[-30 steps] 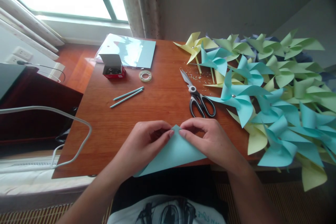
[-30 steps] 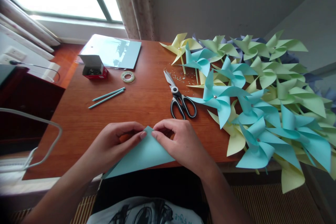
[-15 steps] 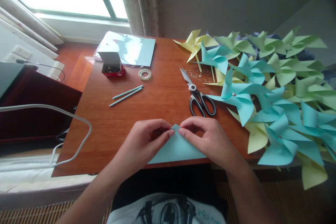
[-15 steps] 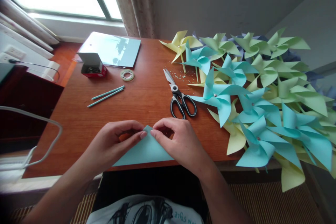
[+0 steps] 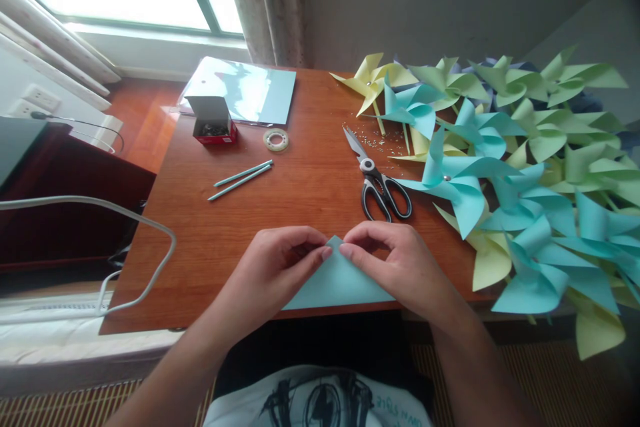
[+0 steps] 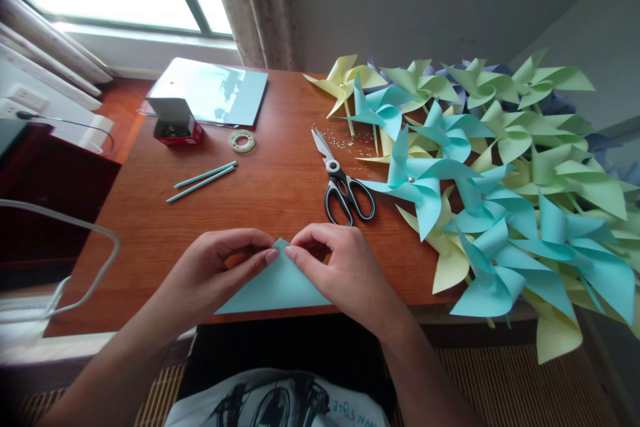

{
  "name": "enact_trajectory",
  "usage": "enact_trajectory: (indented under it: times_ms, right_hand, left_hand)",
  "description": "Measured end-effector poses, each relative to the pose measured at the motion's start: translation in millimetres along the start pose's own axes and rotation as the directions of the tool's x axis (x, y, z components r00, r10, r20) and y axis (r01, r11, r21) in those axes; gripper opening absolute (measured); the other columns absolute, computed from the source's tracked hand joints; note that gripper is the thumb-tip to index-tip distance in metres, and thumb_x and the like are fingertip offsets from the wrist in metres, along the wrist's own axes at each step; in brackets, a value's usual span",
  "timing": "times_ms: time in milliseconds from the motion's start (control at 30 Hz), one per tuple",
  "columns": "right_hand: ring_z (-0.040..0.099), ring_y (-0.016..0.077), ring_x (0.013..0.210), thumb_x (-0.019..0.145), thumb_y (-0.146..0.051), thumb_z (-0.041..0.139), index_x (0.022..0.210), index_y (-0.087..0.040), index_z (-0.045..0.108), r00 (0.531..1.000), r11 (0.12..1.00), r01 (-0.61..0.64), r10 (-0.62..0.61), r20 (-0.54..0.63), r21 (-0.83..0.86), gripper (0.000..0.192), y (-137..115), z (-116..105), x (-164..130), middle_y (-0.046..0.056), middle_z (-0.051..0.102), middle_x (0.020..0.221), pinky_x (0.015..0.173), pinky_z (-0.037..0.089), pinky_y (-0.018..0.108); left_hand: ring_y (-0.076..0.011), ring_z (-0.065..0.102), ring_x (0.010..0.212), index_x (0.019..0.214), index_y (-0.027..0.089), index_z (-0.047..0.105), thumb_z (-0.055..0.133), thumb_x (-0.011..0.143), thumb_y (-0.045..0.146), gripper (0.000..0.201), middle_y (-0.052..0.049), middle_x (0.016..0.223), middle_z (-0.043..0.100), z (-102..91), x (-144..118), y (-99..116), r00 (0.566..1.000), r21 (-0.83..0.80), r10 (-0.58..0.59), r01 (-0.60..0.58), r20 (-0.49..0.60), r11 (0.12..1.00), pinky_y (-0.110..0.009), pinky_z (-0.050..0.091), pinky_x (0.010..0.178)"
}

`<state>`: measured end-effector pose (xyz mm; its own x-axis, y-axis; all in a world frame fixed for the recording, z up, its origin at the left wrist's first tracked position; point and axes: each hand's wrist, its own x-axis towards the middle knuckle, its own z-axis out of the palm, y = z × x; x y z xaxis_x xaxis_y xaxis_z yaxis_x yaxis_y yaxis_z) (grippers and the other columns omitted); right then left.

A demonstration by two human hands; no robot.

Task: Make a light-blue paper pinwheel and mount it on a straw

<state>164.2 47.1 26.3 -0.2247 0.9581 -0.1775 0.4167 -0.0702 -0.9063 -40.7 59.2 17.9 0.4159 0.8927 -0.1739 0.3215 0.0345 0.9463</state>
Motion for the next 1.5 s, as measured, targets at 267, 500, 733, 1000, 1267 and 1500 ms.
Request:
enact_trajectory:
  times_ms: [267,500,733,1000,1267,1500]
  right_hand:
    - [0.069,0.0162,0.077,0.091,-0.024,0.068,0.082,-0.022,0.075,1.000,1.000,0.018,-0.018,0.004,-0.009,0.011,0,0,0,-0.001,0.077,0.082,0.066,0.051,0.024]
    - [0.069,0.0168,0.079,0.091,-0.024,0.067,0.084,-0.022,0.075,1.000,1.000,0.022,-0.022,0.007,-0.009,0.011,-1,0,-1,0.000,0.077,0.084,0.066,0.051,0.024]
    - [0.070,0.0177,0.080,0.091,-0.025,0.067,0.084,-0.022,0.075,1.000,1.000,0.018,-0.017,0.020,-0.013,0.011,0,0,1,0.000,0.077,0.085,0.066,0.052,0.025]
    - [0.070,0.0181,0.081,0.090,-0.023,0.067,0.086,-0.022,0.074,0.999,0.998,0.039,-0.038,0.027,-0.043,0.008,-2,1,3,0.001,0.076,0.086,0.069,0.052,0.026]
    - [0.067,0.0150,0.078,0.088,-0.012,0.068,0.083,-0.021,0.073,0.986,0.982,0.165,-0.161,0.047,-0.092,0.012,-10,5,22,-0.001,0.074,0.083,0.071,0.051,0.025]
    - [0.067,0.0156,0.076,0.086,-0.013,0.072,0.081,-0.019,0.077,0.975,0.950,0.224,-0.220,0.042,-0.216,0.010,-1,15,64,0.001,0.075,0.081,0.069,0.049,0.026]
  left_hand:
    - [-0.0104,0.061,0.065,0.085,0.015,0.075,0.068,0.091,0.026,0.015,0.000,0.073,0.071,-0.5,0,0,1.000,0.019,0.005,-0.005,-0.009,1.000,-0.016,0.046,0.058]
    - [-0.0104,0.061,0.065,0.085,0.015,0.076,0.069,0.091,0.025,0.014,0.000,0.073,0.071,-1.8,0,1,1.000,0.018,0.008,-0.007,-0.016,1.000,-0.016,0.046,0.057]
    - [-0.0121,0.062,0.066,0.086,0.015,0.076,0.068,0.091,0.028,0.015,-0.001,0.074,0.071,-2.4,-1,0,1.000,0.022,0.000,0.000,-0.012,1.000,-0.018,0.047,0.059]
    - [-0.0128,0.060,0.065,0.086,0.015,0.076,0.064,0.093,0.031,0.021,-0.001,0.073,0.072,-5.7,0,-1,0.999,0.122,0.034,-0.034,0.007,0.992,-0.020,0.045,0.059]
    - [-0.0116,0.058,0.061,0.084,0.016,0.074,0.060,0.094,0.027,0.020,0.001,0.069,0.069,-14.7,7,2,0.997,0.330,0.072,-0.077,0.028,0.941,-0.021,0.041,0.059]
    - [-0.0181,0.064,0.068,0.092,0.019,0.075,0.060,0.092,0.031,0.019,-0.003,0.078,0.073,-35.7,26,-7,0.996,0.632,0.085,-0.062,-0.005,0.772,-0.027,0.041,0.061]
